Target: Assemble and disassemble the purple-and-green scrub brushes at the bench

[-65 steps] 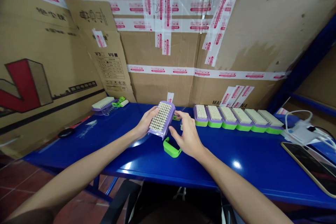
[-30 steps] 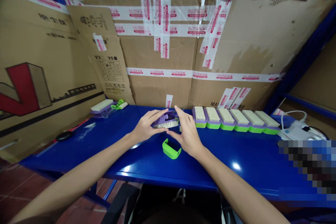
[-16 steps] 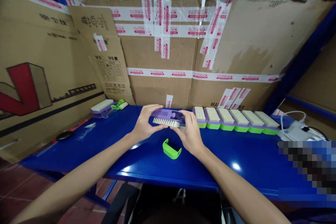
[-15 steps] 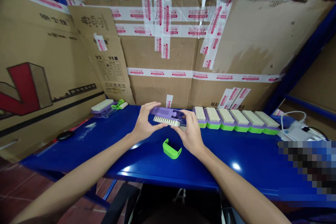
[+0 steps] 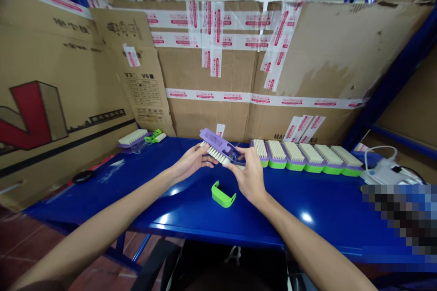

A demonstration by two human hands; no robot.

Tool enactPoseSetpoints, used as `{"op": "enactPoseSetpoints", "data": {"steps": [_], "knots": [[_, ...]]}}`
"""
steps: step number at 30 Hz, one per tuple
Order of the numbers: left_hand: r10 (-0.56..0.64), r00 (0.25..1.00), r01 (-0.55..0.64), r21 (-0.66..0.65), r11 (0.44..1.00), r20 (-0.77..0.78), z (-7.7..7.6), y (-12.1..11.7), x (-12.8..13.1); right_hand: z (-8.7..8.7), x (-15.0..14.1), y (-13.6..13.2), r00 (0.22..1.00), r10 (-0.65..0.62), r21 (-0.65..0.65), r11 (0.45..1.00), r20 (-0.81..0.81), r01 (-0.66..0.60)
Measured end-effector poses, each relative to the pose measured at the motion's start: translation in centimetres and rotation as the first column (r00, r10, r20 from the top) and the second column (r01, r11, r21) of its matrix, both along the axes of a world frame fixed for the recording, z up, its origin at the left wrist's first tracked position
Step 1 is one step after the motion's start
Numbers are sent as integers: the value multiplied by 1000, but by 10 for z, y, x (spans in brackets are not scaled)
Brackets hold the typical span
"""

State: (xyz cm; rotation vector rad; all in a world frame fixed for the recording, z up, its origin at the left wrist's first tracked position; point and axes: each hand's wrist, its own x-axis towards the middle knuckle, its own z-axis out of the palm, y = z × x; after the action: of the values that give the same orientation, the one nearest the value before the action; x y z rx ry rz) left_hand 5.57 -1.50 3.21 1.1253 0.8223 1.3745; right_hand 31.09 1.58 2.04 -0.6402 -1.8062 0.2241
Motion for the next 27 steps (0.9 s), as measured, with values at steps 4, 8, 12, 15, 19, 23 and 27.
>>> {"op": "enactPoseSetpoints", "data": {"steps": [4,8,12,15,19,23,27], "knots": [[-29,999,29,9,1000,31,3,-4,2,0,0,-2,1000,-5,47,999,19,4],[-96,995,97,22,995,-27,1,-8,9,-1,0,-3,998,-10,89,996,60,5],[-75,995,78,52,996,-61,-1,-10,13,0,1,-4,995,15,119,993,102,-27],[-14,998,19,79,997,-60,1,-10,13,1,1,-3,994,22,111,993,104,-34],[55,998,-51,102,993,-38,4,-9,12,1,1,-3,992,35,130,990,125,-51],[122,992,-117,129,985,-28,5,-6,10,0,1,-4,976,7,148,988,220,-40],[224,973,-212,178,961,-53,2,0,5,0,-1,-5,954,36,122,990,298,-76]]}}
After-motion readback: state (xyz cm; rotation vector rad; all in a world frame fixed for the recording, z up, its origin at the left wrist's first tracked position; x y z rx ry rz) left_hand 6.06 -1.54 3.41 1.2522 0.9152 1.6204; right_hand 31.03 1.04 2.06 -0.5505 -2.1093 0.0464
